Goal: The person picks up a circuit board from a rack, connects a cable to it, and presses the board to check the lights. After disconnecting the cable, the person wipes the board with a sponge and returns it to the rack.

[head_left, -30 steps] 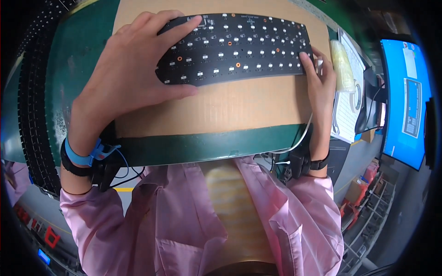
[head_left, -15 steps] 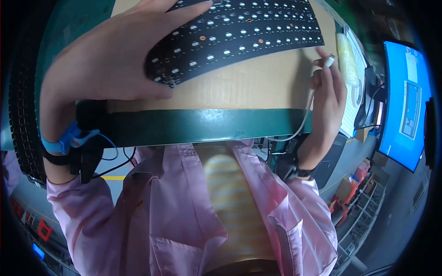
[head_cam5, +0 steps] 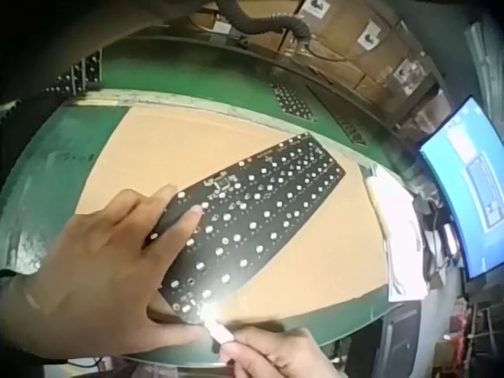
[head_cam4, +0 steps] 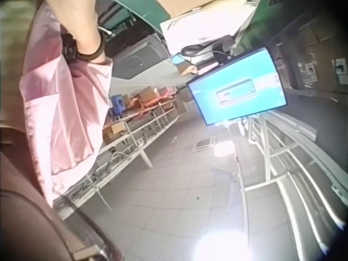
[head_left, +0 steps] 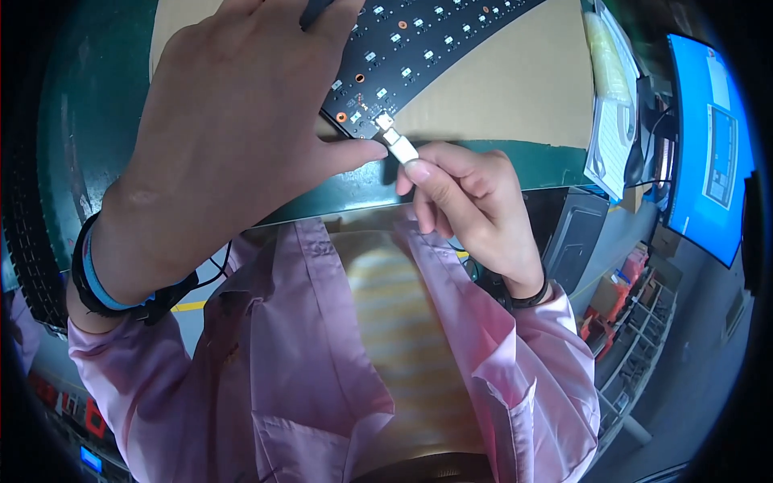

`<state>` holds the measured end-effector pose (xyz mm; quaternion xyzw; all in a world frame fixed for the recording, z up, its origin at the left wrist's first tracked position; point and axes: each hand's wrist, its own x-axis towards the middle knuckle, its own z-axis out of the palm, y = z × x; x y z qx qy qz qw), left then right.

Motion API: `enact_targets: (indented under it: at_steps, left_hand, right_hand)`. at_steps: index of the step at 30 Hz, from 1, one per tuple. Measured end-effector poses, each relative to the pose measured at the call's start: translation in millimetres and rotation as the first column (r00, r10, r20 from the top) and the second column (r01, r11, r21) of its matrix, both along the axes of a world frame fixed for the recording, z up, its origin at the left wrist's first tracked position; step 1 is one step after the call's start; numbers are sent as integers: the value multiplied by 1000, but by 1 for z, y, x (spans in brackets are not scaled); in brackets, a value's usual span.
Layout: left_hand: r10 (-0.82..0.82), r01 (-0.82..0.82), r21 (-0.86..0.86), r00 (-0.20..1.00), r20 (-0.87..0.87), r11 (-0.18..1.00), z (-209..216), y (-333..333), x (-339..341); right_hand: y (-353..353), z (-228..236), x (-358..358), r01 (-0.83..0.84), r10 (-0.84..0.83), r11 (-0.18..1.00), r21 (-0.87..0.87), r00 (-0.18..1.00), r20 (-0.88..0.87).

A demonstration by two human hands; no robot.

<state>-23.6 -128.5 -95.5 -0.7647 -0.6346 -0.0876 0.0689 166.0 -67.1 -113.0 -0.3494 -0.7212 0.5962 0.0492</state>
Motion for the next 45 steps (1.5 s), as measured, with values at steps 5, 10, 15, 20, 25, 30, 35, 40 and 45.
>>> enact_targets:
  at_steps: [5, 10, 15, 20, 25, 30, 35, 40, 45]
  left_hand:
    - [1, -1, -1, 1000, -13, 1000, -3, 3, 4]
    - [12, -12, -5, 999, -33, 1000, -3, 6, 10]
    - [19, -20, -11, 998, -53, 1000, -5, 11, 17]
    - [29, -30, -19, 997, -69, 999, -7, 13, 23]
    - [40, -43, -32, 996, -82, 999, -7, 16, 28]
    - [49, -54, -51, 994, -98, 997, -4, 16, 30]
    - [59, -71, -101, 992, -112, 992, 10, 21, 31]
    - [62, -70, -173, 997, -51, 983, 28, 32, 9]
    - [281, -204, -336, 938, 201, 920, 57, 25, -55]
  right_hand:
    - [-4, -2, -2, 42, -42, 999, -13, 999, 13]
    - [-1, -2, 3, 33, -33, 999, -20, 999, -8]
    - [5, -4, 9, 65, -65, 997, -42, 998, -14]
    - [8, -6, 14, 37, -37, 999, 3, 999, -10]
    - [10, -13, 16, 28, -26, 999, 36, 999, -33]
    - [13, -15, 13, 55, -63, 992, -116, 996, -61]
    - [7, -13, 5, 120, -125, 988, -101, 991, -50]
    - [19, 8, -2, 0, 0, 1000, 3, 999, 47]
    - [96, 51, 29, 127, -226, 679, 723, 973, 41]
